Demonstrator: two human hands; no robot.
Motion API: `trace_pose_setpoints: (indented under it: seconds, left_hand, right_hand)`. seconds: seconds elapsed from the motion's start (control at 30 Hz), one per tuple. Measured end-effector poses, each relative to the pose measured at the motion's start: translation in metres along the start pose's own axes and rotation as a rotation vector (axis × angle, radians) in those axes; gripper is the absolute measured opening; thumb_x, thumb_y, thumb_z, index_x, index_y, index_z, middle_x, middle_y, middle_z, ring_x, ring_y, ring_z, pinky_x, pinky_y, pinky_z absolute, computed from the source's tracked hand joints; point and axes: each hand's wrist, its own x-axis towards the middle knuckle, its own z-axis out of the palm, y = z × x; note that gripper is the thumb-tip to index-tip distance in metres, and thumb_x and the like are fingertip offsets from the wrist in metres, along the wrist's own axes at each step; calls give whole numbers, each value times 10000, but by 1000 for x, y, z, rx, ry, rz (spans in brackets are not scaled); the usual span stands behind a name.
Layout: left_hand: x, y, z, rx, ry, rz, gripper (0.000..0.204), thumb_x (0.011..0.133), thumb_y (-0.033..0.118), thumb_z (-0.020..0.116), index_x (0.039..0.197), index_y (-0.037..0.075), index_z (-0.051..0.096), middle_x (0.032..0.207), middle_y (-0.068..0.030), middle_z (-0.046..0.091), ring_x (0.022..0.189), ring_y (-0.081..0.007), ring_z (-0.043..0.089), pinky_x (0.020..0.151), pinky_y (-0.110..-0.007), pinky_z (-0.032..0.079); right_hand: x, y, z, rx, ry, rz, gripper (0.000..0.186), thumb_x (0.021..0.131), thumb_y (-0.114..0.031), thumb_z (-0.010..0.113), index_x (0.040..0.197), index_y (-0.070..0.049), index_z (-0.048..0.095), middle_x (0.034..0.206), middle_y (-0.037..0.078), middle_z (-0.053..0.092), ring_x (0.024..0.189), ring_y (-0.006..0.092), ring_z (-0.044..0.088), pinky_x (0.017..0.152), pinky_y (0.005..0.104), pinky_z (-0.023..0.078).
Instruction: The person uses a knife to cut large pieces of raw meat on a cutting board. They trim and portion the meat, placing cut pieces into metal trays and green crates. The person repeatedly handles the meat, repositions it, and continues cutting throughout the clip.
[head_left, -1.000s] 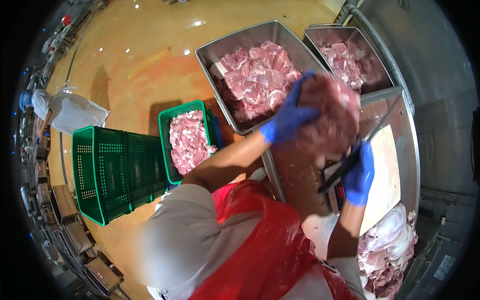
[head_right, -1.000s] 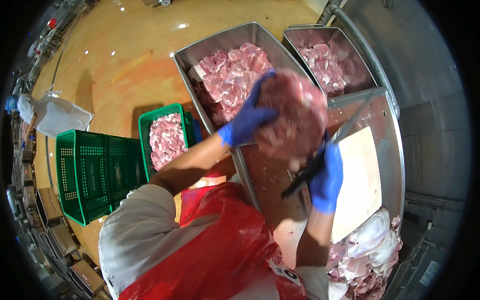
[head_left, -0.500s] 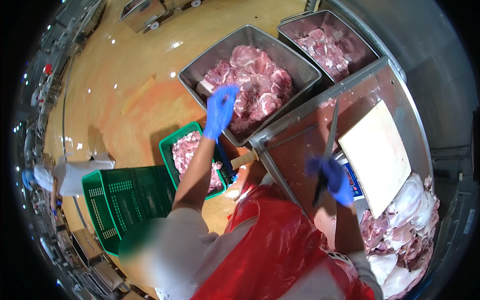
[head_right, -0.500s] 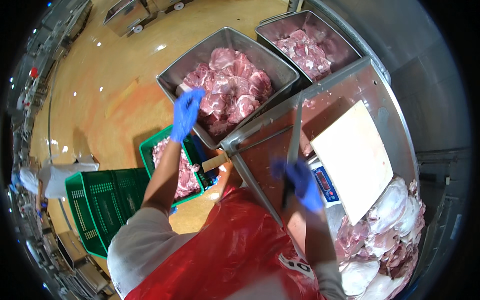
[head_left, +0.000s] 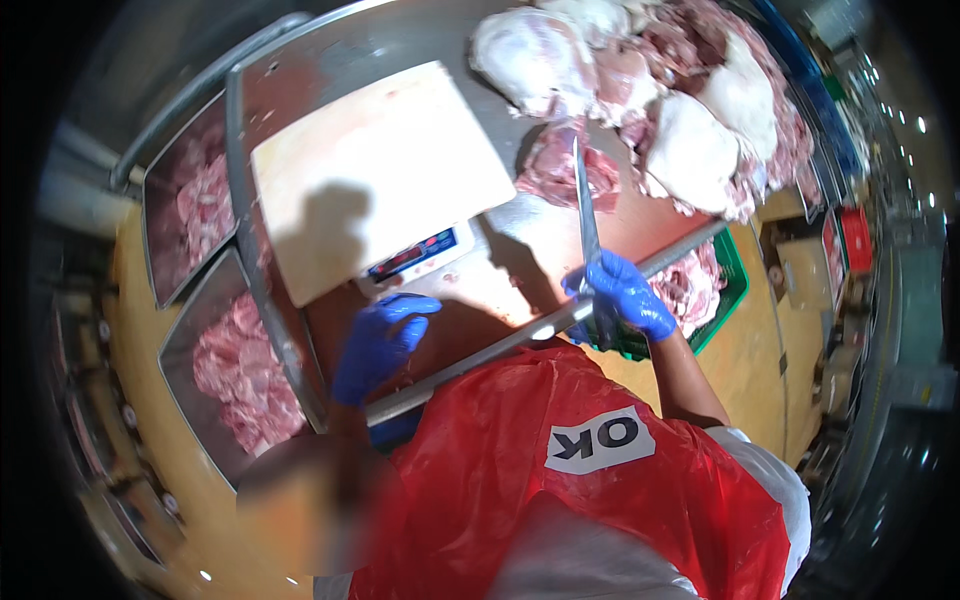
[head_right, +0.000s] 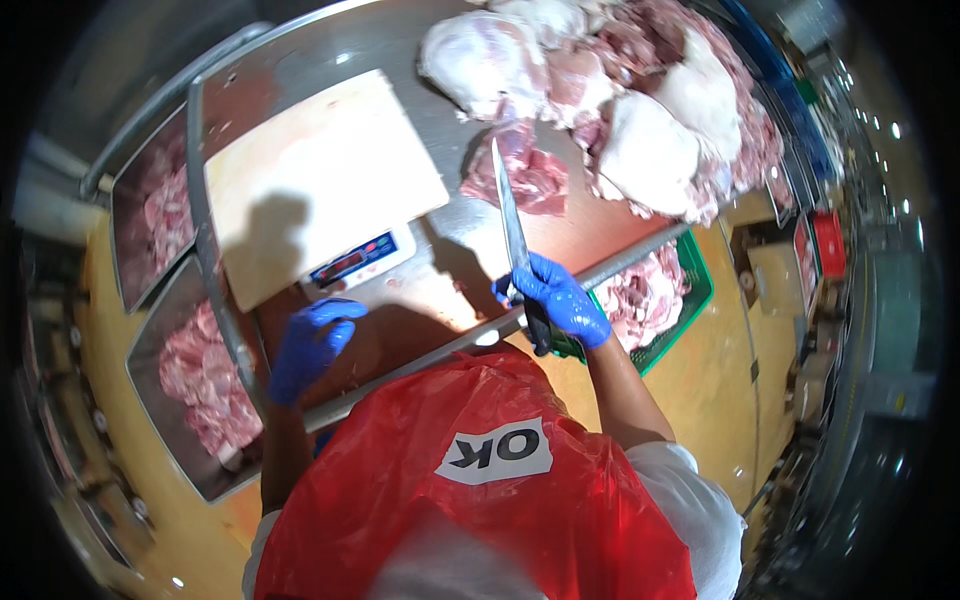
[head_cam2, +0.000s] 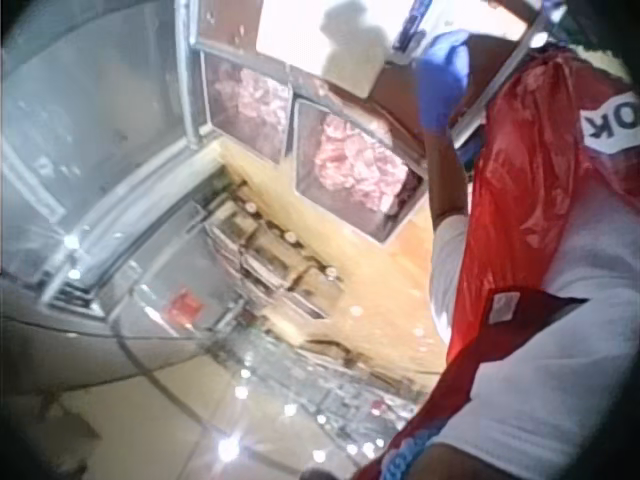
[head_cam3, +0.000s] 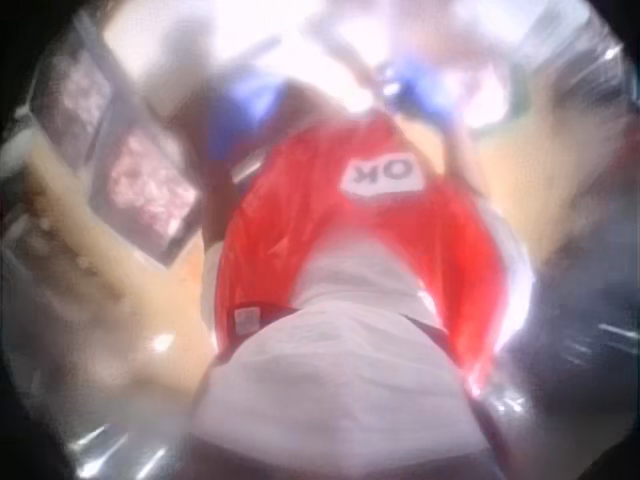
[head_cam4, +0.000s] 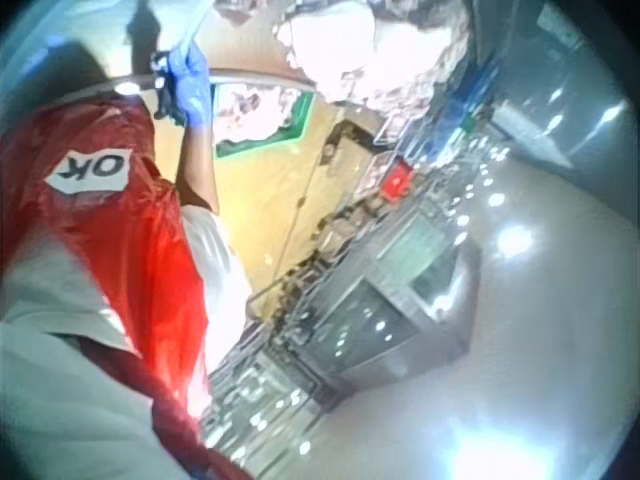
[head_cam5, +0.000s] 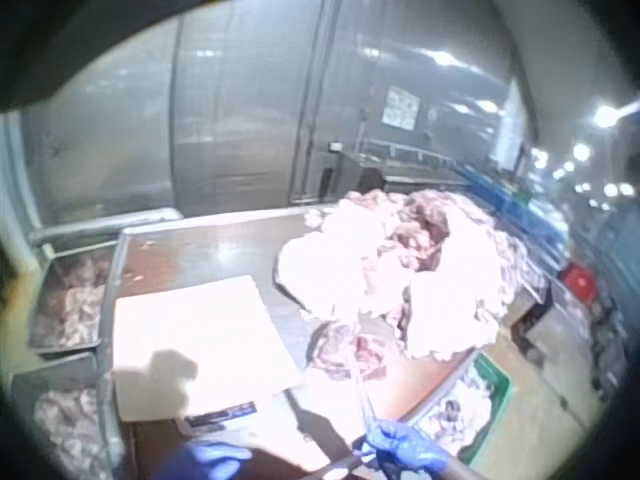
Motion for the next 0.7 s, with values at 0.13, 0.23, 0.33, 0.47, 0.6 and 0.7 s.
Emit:
trace_pose_setpoints:
  seconds: [0.13,0.23,0.33,0.47,0.6,0.7]
  left_hand:
    - [57,16,80,-302,-228,6,233,865,41,632,1093,-3,649,1023,-164,692,937,-285,676,846,-349,520]
    - [106,25,140,-255,-293,17,343,878,58,641,1213,2,590,1079,-178,676,989,-296,660,865,-354,517]
    - [160,8,201,136,-64,287,548,868,108,678,1355,-18,459,1268,-213,571,1119,-332,587,956,-407,467]
    - [267,-38,247,105,211,56,671,841,215,716,1366,-62,403,1328,-288,489,1231,-378,500,1019,-421,410]
    - [343,-81,249,-178,125,-331,727,833,270,754,1382,-44,394,1346,-219,509,1246,-306,500,1026,-390,418]
    - [350,-71,261,-490,0,-474,823,762,272,825,1397,-16,387,1337,-137,529,1216,-231,506,1029,-368,426]
  right_hand:
    - [-62,59,-50,200,237,188,276,1005,-274,519,1048,-15,604,919,60,650,773,107,586,726,275,503]
    - [-84,72,-90,221,360,94,246,1009,-231,514,1043,-4,605,906,59,652,784,125,591,750,274,499]
    - [-90,100,-145,162,407,107,252,1003,-238,531,1022,-2,616,858,33,646,768,102,559,726,264,473]
    - [-70,138,-221,217,418,72,232,993,-234,550,1057,-25,628,906,8,650,780,97,555,728,261,466]
    - [-21,169,-279,291,379,28,205,994,-199,551,1069,-27,635,895,-12,633,789,77,557,728,234,466]
    - [-4,162,-295,342,280,48,204,994,-199,553,1062,-24,633,889,-8,626,777,72,551,723,233,465]
